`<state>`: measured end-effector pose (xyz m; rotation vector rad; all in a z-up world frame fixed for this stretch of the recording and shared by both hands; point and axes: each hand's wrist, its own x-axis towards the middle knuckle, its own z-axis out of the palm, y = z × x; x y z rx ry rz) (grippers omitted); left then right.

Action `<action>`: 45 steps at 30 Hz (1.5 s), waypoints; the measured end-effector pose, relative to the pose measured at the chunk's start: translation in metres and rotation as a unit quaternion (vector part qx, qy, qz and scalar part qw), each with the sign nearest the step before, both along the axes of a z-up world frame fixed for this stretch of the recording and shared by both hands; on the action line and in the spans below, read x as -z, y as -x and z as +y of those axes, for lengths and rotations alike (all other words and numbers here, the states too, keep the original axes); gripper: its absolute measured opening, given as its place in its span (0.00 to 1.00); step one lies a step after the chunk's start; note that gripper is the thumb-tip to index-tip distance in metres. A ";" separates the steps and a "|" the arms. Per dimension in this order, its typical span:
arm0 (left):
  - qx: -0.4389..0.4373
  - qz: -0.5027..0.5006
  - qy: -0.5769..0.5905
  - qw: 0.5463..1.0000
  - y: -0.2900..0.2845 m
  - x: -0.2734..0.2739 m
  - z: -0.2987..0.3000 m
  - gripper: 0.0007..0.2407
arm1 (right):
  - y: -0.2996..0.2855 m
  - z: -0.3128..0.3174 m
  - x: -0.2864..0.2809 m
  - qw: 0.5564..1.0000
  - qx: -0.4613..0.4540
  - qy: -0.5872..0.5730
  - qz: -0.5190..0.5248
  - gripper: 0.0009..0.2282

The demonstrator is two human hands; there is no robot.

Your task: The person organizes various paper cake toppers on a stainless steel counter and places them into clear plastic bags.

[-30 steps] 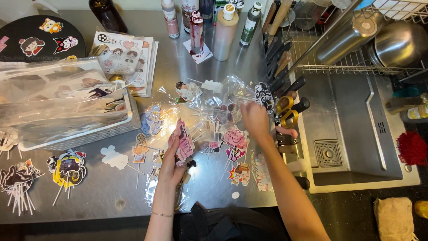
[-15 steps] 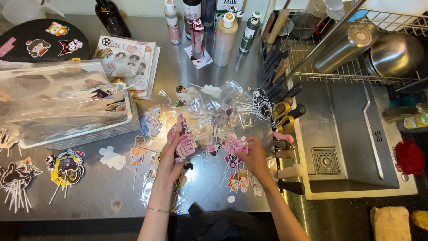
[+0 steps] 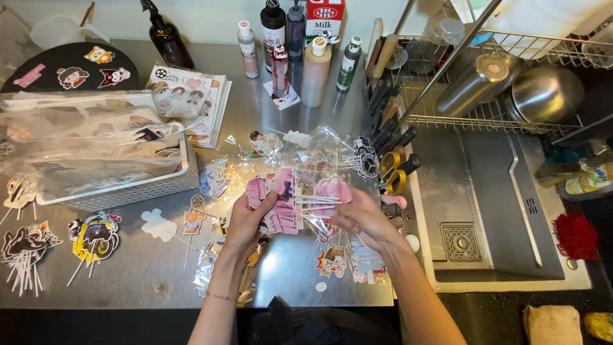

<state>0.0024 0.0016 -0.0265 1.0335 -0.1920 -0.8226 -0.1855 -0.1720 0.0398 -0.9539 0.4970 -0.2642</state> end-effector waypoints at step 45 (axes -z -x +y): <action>0.153 -0.176 -0.155 0.960 -0.016 -0.082 -0.024 0.12 | -0.008 -0.032 -0.055 0.919 -0.207 0.268 0.200 0.26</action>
